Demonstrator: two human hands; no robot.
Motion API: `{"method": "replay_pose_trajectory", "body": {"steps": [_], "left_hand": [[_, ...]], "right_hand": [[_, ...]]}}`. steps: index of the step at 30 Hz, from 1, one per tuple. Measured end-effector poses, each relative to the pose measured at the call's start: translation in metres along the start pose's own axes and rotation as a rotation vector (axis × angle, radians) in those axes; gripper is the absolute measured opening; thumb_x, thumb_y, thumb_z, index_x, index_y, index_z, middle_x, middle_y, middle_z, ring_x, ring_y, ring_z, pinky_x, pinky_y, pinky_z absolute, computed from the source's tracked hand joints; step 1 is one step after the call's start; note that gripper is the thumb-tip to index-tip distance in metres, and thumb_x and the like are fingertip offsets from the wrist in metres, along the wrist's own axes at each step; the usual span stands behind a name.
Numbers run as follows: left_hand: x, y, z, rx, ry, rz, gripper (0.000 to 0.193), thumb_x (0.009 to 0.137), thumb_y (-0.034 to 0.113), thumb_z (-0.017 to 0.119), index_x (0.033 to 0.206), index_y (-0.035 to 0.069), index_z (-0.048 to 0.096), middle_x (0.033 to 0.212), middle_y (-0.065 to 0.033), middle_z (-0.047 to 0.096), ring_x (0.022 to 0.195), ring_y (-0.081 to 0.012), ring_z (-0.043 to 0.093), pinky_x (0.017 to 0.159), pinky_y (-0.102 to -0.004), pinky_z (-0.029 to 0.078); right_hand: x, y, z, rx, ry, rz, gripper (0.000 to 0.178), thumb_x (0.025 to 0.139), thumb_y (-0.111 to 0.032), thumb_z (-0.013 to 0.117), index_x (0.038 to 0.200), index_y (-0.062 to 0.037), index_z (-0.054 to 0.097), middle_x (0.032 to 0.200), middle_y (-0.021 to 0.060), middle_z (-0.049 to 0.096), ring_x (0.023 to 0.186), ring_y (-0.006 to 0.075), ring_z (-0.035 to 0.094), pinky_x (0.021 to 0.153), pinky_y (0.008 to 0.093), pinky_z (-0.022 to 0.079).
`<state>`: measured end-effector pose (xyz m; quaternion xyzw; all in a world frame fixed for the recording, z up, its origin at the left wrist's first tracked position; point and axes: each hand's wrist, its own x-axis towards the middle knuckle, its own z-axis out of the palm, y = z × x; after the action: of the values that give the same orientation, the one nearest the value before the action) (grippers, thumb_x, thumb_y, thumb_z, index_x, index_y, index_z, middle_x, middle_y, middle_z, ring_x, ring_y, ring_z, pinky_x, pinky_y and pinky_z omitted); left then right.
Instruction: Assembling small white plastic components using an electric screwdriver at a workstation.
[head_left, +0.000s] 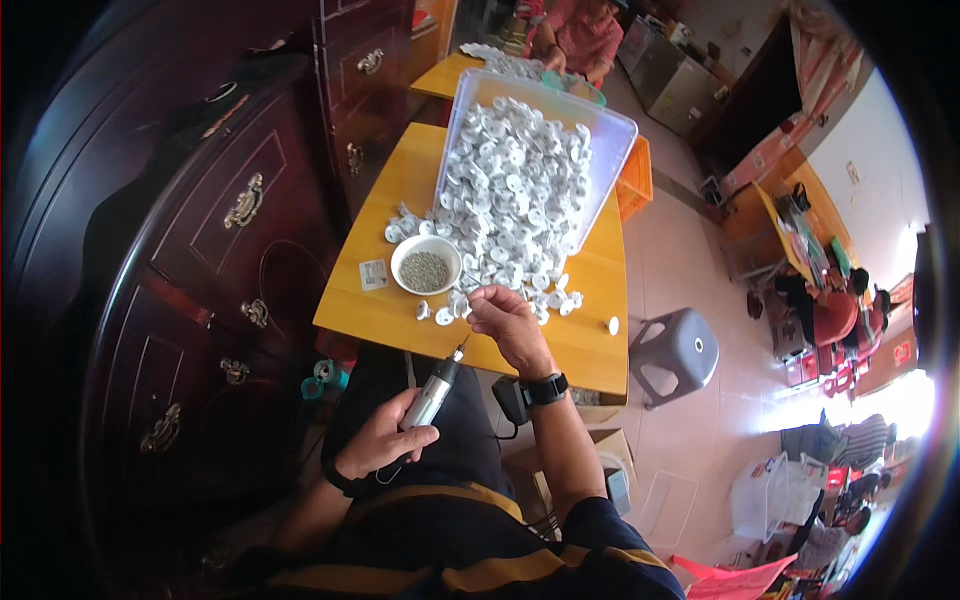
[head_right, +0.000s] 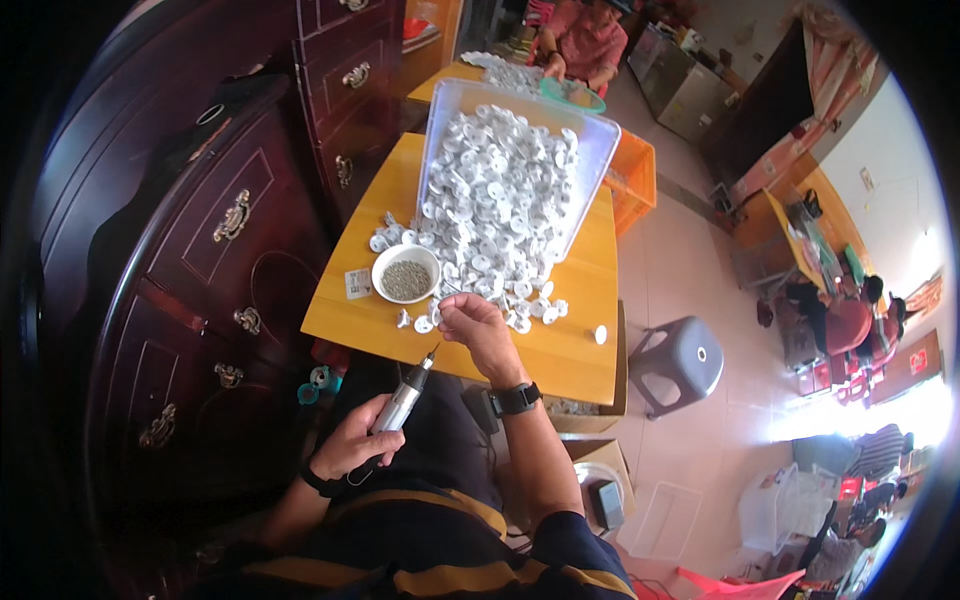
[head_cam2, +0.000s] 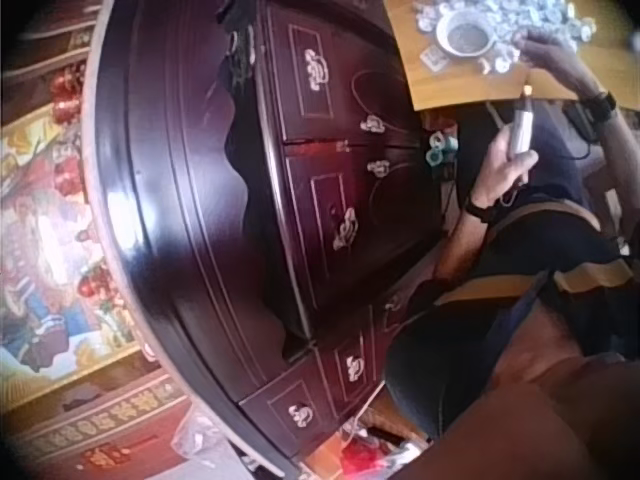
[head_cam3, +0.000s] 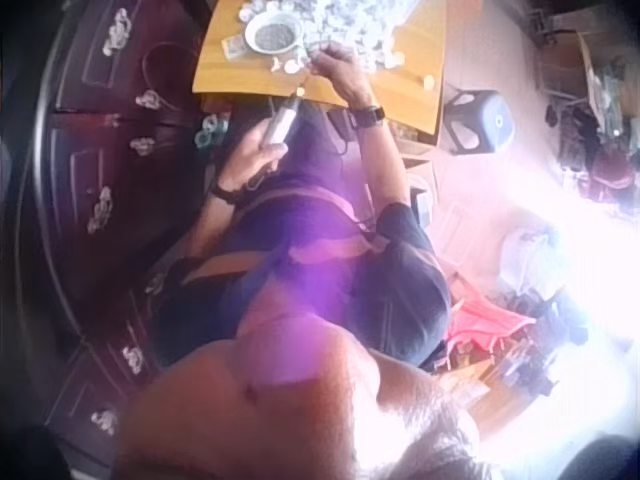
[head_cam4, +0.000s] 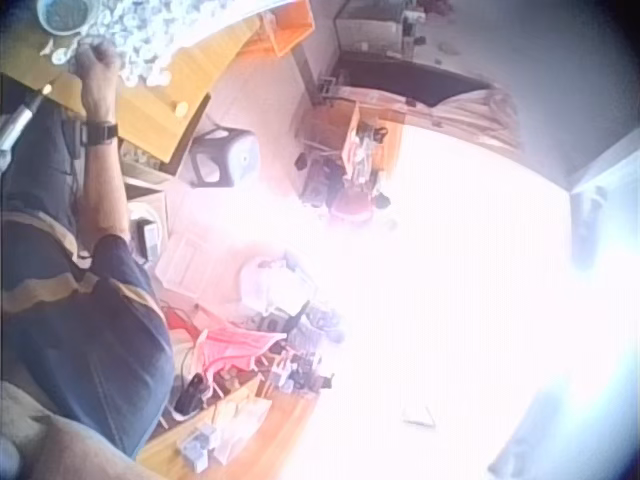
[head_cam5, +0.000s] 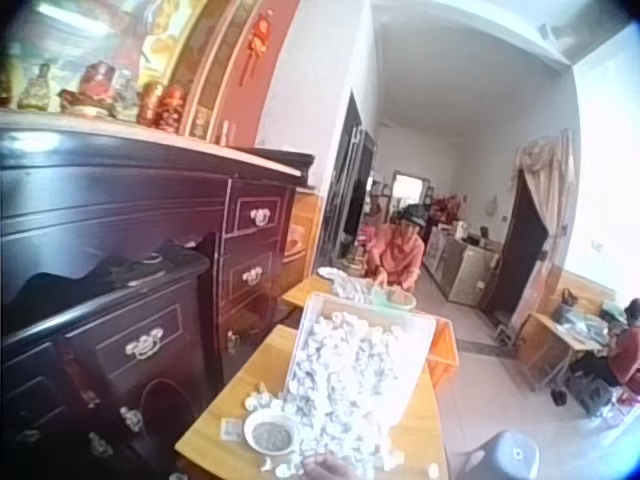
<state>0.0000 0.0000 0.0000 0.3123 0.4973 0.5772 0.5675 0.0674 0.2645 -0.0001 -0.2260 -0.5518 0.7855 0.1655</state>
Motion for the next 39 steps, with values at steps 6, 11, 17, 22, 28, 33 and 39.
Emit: {"method": "replay_pose_trajectory", "body": {"steps": [6, 11, 17, 22, 28, 33, 39], "left_hand": [[0.013, -0.003, 0.012, 0.018, 0.002, -0.009, 0.053, 0.093, 0.023, 0.072, 0.132, -0.003, 0.046, 0.083, -0.0015, 0.055, 0.061, -0.0073, 0.056, 0.055, -0.0221, 0.048], [0.014, 0.0, 0.012, 0.028, 0.028, -0.046, 0.056, 0.093, 0.021, 0.071, 0.135, -0.002, 0.043, 0.082, -0.0022, 0.056, 0.062, -0.0092, 0.057, 0.057, -0.0237, 0.048], [0.017, 0.002, 0.013, 0.027, 0.018, -0.052, 0.056, 0.093, 0.02, 0.07, 0.136, -0.002, 0.043, 0.081, -0.0018, 0.055, 0.062, -0.009, 0.057, 0.057, -0.0238, 0.048], [0.022, -0.004, 0.016, -0.019, 0.012, -0.067, 0.055, 0.093, 0.021, 0.071, 0.135, -0.003, 0.044, 0.085, -0.0015, 0.055, 0.062, -0.0078, 0.056, 0.055, -0.0227, 0.048], [0.026, -0.003, 0.016, -0.105, -0.026, -0.092, 0.051, 0.094, 0.018, 0.07, 0.133, -0.003, 0.045, 0.083, -0.0022, 0.055, 0.062, -0.0084, 0.056, 0.056, -0.0234, 0.048], [0.028, -0.003, 0.019, -0.103, -0.046, -0.096, 0.049, 0.094, 0.017, 0.07, 0.132, -0.003, 0.045, 0.083, -0.0022, 0.055, 0.062, -0.0082, 0.056, 0.056, -0.0233, 0.047], [0.028, -0.001, 0.022, -0.053, -0.043, -0.119, 0.051, 0.094, 0.019, 0.07, 0.133, -0.003, 0.045, 0.083, -0.0021, 0.055, 0.063, -0.0079, 0.055, 0.056, -0.0231, 0.047]], "right_hand": [[-0.03, 0.021, -0.016, 0.289, -0.031, 0.03, 0.005, 0.095, -0.004, 0.064, 0.099, -0.0061, 0.065, 0.091, 0.0024, 0.066, 0.08, 0.0118, 0.064, 0.071, 0.0234, 0.053], [-0.034, 0.032, -0.021, 0.31, 0.008, 0.026, 0.005, 0.094, -0.003, 0.063, 0.098, -0.0063, 0.065, 0.09, 0.0029, 0.066, 0.08, 0.0123, 0.064, 0.07, 0.0237, 0.052], [-0.037, 0.034, -0.022, 0.337, 0.025, 0.021, 0.005, 0.094, -0.002, 0.063, 0.097, -0.0063, 0.065, 0.09, 0.0035, 0.066, 0.077, 0.0119, 0.063, 0.068, 0.0246, 0.051], [-0.037, 0.036, -0.026, 0.342, 0.024, 0.021, 0.005, 0.094, -0.003, 0.064, 0.097, -0.0061, 0.065, 0.092, 0.0042, 0.067, 0.077, 0.0116, 0.063, 0.069, 0.0243, 0.052], [-0.041, 0.038, -0.031, 0.392, 0.035, 0.008, 0.006, 0.094, -0.002, 0.064, 0.098, -0.0058, 0.065, 0.092, 0.0043, 0.067, 0.076, 0.0108, 0.064, 0.07, 0.0238, 0.053], [-0.045, 0.036, -0.034, 0.386, 0.049, 0.004, 0.006, 0.094, -0.002, 0.063, 0.098, -0.0058, 0.065, 0.091, 0.0043, 0.067, 0.075, 0.01, 0.064, 0.069, 0.0227, 0.054], [-0.05, 0.04, -0.037, 0.394, 0.071, 0.006, 0.006, 0.094, -0.002, 0.062, 0.098, -0.005, 0.065, 0.09, 0.0043, 0.067, 0.074, 0.0106, 0.064, 0.068, 0.0237, 0.053]]}}
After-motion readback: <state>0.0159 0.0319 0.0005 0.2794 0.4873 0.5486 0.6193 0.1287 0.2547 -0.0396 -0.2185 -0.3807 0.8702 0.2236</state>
